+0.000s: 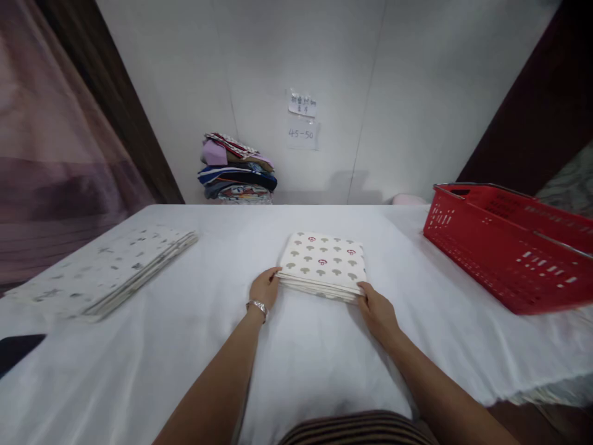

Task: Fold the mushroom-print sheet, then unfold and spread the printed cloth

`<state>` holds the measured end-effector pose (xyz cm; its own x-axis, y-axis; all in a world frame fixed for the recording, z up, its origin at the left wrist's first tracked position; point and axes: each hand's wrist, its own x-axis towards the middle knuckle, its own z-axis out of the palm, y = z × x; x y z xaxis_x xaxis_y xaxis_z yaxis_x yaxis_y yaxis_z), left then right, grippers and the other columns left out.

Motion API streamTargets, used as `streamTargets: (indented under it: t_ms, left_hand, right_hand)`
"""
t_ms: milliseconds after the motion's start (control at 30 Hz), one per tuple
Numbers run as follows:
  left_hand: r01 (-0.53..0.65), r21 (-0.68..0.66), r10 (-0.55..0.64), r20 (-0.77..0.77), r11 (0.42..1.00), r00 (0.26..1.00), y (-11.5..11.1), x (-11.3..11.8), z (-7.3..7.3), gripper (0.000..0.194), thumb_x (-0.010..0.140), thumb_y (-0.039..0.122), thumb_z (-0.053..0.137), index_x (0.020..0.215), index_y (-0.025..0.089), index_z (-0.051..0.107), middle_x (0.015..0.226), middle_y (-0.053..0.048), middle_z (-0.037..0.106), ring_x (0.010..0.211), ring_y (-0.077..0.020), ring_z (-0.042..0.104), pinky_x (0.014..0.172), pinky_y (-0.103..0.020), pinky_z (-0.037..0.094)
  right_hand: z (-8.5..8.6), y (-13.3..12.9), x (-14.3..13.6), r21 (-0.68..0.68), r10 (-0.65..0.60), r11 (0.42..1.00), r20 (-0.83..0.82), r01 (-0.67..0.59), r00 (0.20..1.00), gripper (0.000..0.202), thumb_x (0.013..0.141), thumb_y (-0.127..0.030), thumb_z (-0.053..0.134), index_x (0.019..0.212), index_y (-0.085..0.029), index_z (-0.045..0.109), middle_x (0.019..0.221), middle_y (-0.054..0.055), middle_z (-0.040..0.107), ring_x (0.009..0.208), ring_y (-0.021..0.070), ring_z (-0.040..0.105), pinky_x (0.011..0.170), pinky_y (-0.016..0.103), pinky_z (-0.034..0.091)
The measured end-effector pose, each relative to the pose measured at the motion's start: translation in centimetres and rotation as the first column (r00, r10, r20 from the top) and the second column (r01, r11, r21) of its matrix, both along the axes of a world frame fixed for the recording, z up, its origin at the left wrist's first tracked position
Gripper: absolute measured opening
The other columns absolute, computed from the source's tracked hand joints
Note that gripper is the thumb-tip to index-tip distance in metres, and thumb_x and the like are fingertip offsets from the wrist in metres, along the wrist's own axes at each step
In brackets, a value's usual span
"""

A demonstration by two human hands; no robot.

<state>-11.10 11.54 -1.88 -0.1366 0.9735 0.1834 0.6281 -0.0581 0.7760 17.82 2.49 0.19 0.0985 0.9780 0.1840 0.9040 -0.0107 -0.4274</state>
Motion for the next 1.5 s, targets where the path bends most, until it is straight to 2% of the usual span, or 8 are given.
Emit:
streamTargets:
  t_ms: [367,533,733,833,967,1100,1267,1500]
  left_hand:
    - [0.073,0.022,-0.075,0.084,0.997,0.994,-0.4,-0.1,-0.6,0.029,0.075,0.016,0.047,0.1,0.023,0.061,0.098,0.0,0.063,0.088,-0.0143,0.057,0.085,-0.028,0.045]
    - [0.134,0.08,-0.146,0.172,0.988,0.974,-1.4,-0.4,-0.1,0.043,0.067,0.014,0.053,0.109,0.022,0.053,0.103,-0.001,0.058,0.091,-0.0134,0.055,0.081,-0.027,0.045]
    - [-0.045,0.059,0.04,0.08,0.997,0.996,-2.5,-0.1,1.5,0.019,0.071,0.03,0.056,0.086,0.019,0.054,0.094,-0.002,0.057,0.086,-0.0153,0.054,0.076,-0.028,0.043]
    - [-0.091,0.062,0.091,0.0,0.994,0.996,-2.3,0.4,1.7,0.028,0.072,0.046,0.054,0.072,0.018,0.054,0.086,-0.002,0.054,0.083,-0.016,0.052,0.076,-0.03,0.041]
    - [-0.074,0.056,0.076,-0.036,0.996,0.996,-1.5,1.1,1.6,0.022,0.071,0.039,0.057,0.066,0.018,0.052,0.081,-0.002,0.052,0.079,-0.0145,0.051,0.074,-0.027,0.041]
    - [-0.131,-0.011,0.131,-0.005,0.991,0.991,-0.8,1.2,1.9,0.011,0.072,0.025,0.056,0.064,0.018,0.051,0.084,-0.001,0.053,0.078,-0.0113,0.051,0.074,-0.023,0.039]
    - [-0.139,-0.137,0.137,-0.024,0.981,0.99,-0.3,0.6,1.9,0.014,0.069,0.025,0.057,0.059,0.018,0.051,0.073,-0.001,0.057,0.071,-0.0126,0.053,0.064,-0.023,0.039]
    - [-0.127,-0.249,0.12,-0.043,0.96,0.992,-0.5,-0.2,2.3,0.031,0.071,0.051,0.053,0.073,0.021,0.057,0.077,-0.001,0.064,0.069,-0.0147,0.057,0.058,-0.023,0.037]
  right_hand:
    - [-0.7,-0.1,0.8,-0.068,0.043,0.997,0.05,-0.039,0.998,0.035,0.084,-0.03,0.031,0.116,-0.025,0.044,0.084,0.0,0.063,0.073,0.017,0.058,0.062,0.026,0.038]
    - [-1.2,-0.1,1.0,-0.071,0.016,0.997,0.043,-0.013,0.999,0.037,0.083,-0.036,0.033,0.116,-0.025,0.045,0.082,0.0,0.064,0.073,0.0176,0.059,0.062,0.027,0.039]
    - [-1.4,-0.2,1.2,-0.088,0.013,0.996,-0.043,-0.017,0.999,0.04,0.083,-0.046,0.031,0.116,-0.027,0.045,0.088,0.001,0.064,0.078,0.0183,0.059,0.066,0.028,0.041]
    - [-1.3,-0.2,1.2,-0.11,0.002,0.994,-0.065,-0.009,0.998,0.039,0.083,-0.048,0.032,0.115,-0.029,0.045,0.089,0.0,0.063,0.078,0.0186,0.059,0.066,0.029,0.041]
    - [-1.5,-0.1,1.2,-0.115,0.004,0.993,-0.088,-0.014,0.996,0.038,0.082,-0.05,0.032,0.111,-0.029,0.046,0.081,-0.001,0.063,0.073,0.0184,0.059,0.063,0.028,0.041]
    - [-1.7,-0.1,1.4,-0.098,0.014,0.995,-0.115,-0.025,0.993,0.039,0.082,-0.05,0.032,0.109,-0.028,0.047,0.077,-0.001,0.062,0.069,0.0175,0.058,0.061,0.027,0.041]
    - [-1.9,0.0,1.6,-0.082,0.021,0.996,-0.086,-0.028,0.996,0.038,0.081,-0.048,0.033,0.109,-0.028,0.049,0.075,-0.002,0.062,0.066,0.017,0.059,0.06,0.026,0.041]
    - [-2.0,0.1,1.5,-0.075,-0.006,0.997,-0.079,0.0,0.997,0.039,0.079,-0.051,0.034,0.107,-0.028,0.05,0.073,-0.002,0.063,0.066,0.0165,0.059,0.057,0.024,0.041]
